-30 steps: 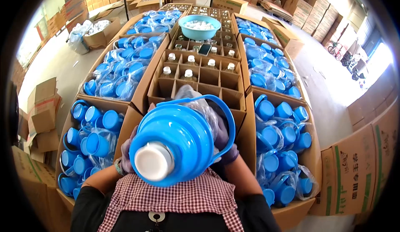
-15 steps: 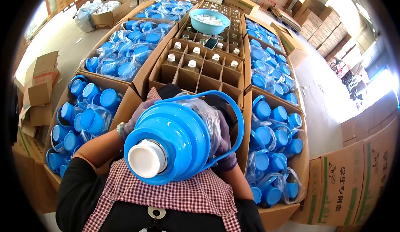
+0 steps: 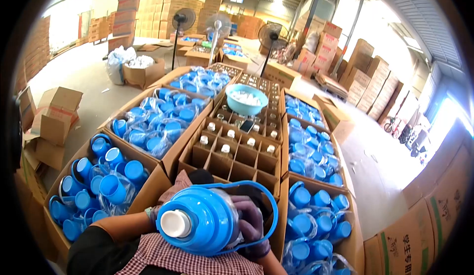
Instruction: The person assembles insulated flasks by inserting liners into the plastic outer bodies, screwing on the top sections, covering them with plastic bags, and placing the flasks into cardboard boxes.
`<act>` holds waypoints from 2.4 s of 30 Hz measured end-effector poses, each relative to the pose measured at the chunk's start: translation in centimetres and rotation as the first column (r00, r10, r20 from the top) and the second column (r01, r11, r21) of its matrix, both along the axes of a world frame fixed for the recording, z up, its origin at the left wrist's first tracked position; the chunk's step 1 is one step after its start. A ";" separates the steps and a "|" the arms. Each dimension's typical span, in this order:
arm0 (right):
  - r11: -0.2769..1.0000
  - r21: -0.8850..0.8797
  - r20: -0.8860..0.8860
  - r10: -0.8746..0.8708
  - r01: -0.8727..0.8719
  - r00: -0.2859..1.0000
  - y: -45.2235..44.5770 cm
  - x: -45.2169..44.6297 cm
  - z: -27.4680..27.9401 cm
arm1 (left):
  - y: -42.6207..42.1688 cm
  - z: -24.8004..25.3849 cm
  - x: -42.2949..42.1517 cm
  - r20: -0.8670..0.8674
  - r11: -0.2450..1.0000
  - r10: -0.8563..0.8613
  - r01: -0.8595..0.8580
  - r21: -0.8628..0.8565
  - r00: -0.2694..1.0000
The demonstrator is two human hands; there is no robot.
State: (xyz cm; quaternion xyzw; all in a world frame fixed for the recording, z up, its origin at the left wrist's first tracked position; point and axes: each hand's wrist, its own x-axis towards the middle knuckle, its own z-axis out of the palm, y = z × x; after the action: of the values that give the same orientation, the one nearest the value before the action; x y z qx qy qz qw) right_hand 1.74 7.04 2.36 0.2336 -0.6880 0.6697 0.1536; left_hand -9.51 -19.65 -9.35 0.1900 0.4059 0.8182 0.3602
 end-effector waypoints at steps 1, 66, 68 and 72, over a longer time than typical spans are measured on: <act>0.998 -0.069 -0.017 0.013 -0.015 1.000 -0.2 -0.3 -0.2 | -0.2 0.1 0.2 0.033 1.000 -0.017 0.017 -0.003 0.999; -0.414 0.200 -0.834 -0.548 0.888 -0.068 17.1 26.0 7.1 | 13.3 23.4 8.9 -0.881 0.986 -0.065 0.108 -0.130 -0.469; -0.497 0.278 -0.845 -0.534 0.822 -0.037 20.4 27.8 6.5 | 12.3 21.3 5.7 -0.931 0.966 -0.211 -0.210 -0.152 -0.296; -0.419 0.451 -0.785 -0.607 0.788 0.127 28.5 30.6 4.7 | 10.5 15.4 0.7 -0.913 0.843 -0.340 -0.357 -0.403 0.226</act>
State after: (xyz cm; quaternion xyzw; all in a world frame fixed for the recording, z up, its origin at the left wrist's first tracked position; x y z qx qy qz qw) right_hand 32.38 35.56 7.09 -0.1879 -0.8605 -0.1286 0.4557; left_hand -8.82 -9.11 6.03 0.5446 0.7512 0.3682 0.0593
